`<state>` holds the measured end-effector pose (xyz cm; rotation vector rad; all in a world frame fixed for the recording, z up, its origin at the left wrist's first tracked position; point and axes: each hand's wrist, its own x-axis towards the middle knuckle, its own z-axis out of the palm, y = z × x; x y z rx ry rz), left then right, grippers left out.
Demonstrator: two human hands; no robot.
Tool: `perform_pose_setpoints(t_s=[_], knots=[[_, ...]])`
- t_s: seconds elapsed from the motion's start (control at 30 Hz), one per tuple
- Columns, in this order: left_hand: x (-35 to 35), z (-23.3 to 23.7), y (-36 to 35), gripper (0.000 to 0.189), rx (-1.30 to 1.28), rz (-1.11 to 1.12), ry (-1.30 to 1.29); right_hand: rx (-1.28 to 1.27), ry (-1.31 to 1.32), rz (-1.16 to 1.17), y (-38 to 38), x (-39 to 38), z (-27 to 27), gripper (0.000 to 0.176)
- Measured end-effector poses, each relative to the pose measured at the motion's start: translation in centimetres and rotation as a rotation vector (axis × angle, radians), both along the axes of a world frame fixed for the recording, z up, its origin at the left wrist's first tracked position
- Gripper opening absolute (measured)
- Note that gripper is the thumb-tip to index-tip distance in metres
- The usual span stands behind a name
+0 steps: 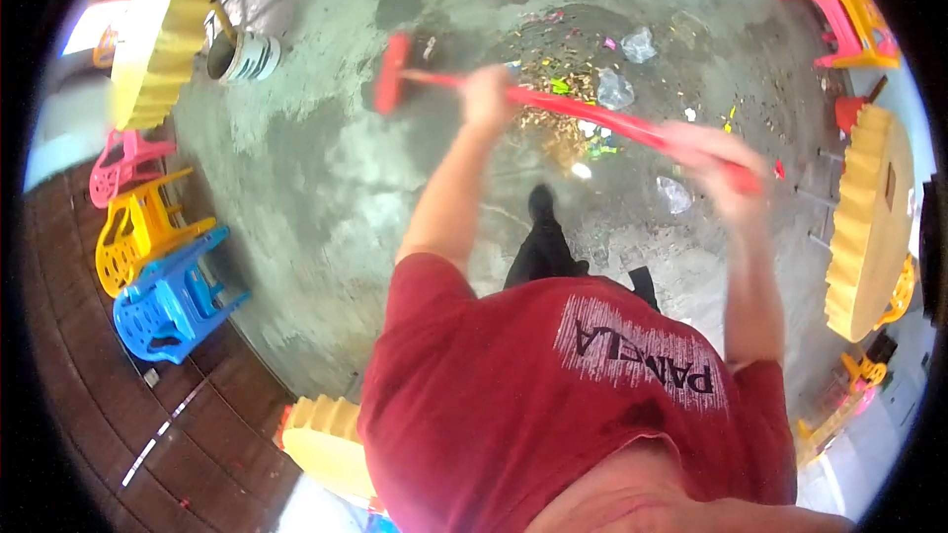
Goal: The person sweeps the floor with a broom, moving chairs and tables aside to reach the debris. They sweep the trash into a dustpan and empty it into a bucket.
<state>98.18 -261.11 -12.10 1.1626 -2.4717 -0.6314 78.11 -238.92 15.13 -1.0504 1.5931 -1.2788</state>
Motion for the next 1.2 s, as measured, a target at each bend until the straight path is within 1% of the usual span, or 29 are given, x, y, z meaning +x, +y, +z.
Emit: perform_pose_setpoints(t_s=[0.03, 0.07, 0.1, 0.13, 0.17, 0.2, 0.27, 0.33, 0.4, 0.43, 0.5, 0.53, 0.57, 0.6, 0.63, 0.7, 0.73, 0.77, 0.8, 0.9, 0.93, 0.97, 1.0, 1.03, 1.07, 1.13, 1.2], knots=[[1.4, -0.8, -1.4, 0.03, 0.022, 0.177, -0.171, -0.162, -0.119, 0.094, -1.3, 0.7, -5.5, 0.014], [2.9, -3.3, -3.0, 0.038, 0.06, 0.28, -0.293, -0.264, -0.04, 0.203, -3.2, 2.0, -8.6, 0.014], [3.9, -3.2, -3.5, 0.041, 0.117, 0.355, -0.399, -0.268, -0.126, 0.207, -4.0, 3.6, -11.5, 0.012], [5.1, -6.2, -4.7, 0.044, 0.086, 0.388, -0.416, -0.285, -0.089, 0.218, -4.7, 4.9, -12.7, 0.011], [4.8, -6.2, -5.0, 0.05, 0.13, 0.344, -0.434, -0.226, -0.052, 0.184, -4.9, 5.9, -11.6, 0.011], [4.5, -6.2, -4.8, 0.056, 0.181, 0.302, -0.452, -0.261, 0.003, 0.192, -4.6, 5.7, -11.4, 0.011], [2.6, -11.3, -4.4, 0.05, 0.054, 0.118, -0.226, -0.19, -0.035, 0.107, -2.6, 3.6, -8.8, 0.01], [-2.9, -7.8, 0.1, 0.038, -0.018, 0.055, -0.176, -0.171, 0.063, 0.034, 0.5, 1.0, -5.6, 0.009], [-7.6, -6.9, 4.7, 0.028, -0.109, -0.013, 0.129, -0.218, 0.065, 0.055, 4.3, -1.9, -2.8, 0.006], [-8.6, -6.4, 6.0, 0.029, -0.058, -0.078, 0.123, -0.168, 0.077, 0.003, 5.7, -2.3, -0.7, 0.005], [-12.7, -5.0, 10.1, 0.032, 0.047, -0.266, 0.144, -0.061, 0.138, -0.157, 9.9, -3.1, 3.7, 0.002], [-13.9, -3.6, 12.0, 0.034, 0.038, -0.343, 0.173, -0.07, 0.116, -0.199, 12.4, -3.3, 4.9, 0.005], [-14.4, -1.9, 13.5, 0.035, 0.028, -0.42, 0.201, -0.083, 0.093, -0.241, 14.7, -3.8, 5.7, 0.009], [-15.3, 0.3, 15.5, 0.031, 0.078, -0.44, 0.194, -0.105, 0.068, -0.277, 17.1, -3.9, 6.4, 0.013], [-15.8, 0.4, 17.2, 0.028, 0.073, -0.476, 0.266, -0.138, 0.046, -0.333, 19.3, -3.7, 7.0, 0.023], [-16.1, 2.8, 21.0, 0.028, 0.205, -0.515, 0.253, -0.239, -0.031, -0.482, 23.7, -3.0, 8.2, 0.024], [-15.9, 3.7, 22.9, 0.028, 0.218, -0.568, 0.295, -0.295, -0.075, -0.544, 25.9, -2.5, 8.6, 0.025], [-15.7, 4.6, 24.8, 0.028, 0.233, -0.617, 0.334, -0.323, -0.058, -0.684, 27.8, -1.8, 8.9, 0.029], [-15.5, 5.4, 26.7, 0.027, 0.245, -0.666, 0.372, -0.376, -0.069, -0.683, 30.1, -1.3, 9.0, 0.03], [-15.7, 9.8, 31.3, 0.025, 0.569, -0.961, -0.094, -0.553, -0.095, -0.672, 37.3, -0.3, 9.1, 0.033], [-15.9, 8.4, 33.4, 0.026, 0.693, -1.018, -0.053, -0.605, -0.093, -0.694, 39.6, 0.4, 9.3, 0.034], [-15.9, 5.4, 35.9, 0.028, 0.822, -1.072, -0.022, -0.655, -0.094, -0.717, 41.7, 1.3, 9.4, 0.035], [-16.2, 5.2, 38.5, 0.029, 0.886, -1.143, -0.029, -0.703, -0.093, -0.737, 43.9, 2.1, 9.8, 0.036], [-16.6, 6.3, 41.1, 0.03, 0.954, -1.213, -0.039, -0.716, -0.054, -0.771, 46.4, 3.0, 10.4, 0.041], [-16.9, 7.3, 43.9, 0.031, 0.952, -1.302, -0.082, -0.733, -0.022, -0.823, 48.9, 3.9, 11.2, 0.042], [-17.7, 12.5, 49.4, 0.032, 0.872, -1.456, -0.118, -0.752, 0.039, -0.916, 53.6, 5.9, 13.0, 0.044], [-18.0, 18.0, 54.5, 0.033, 0.706, -1.574, -0.088, -0.78, 0.098, -0.949, 58.0, 8.3, 14.4, 0.044]])
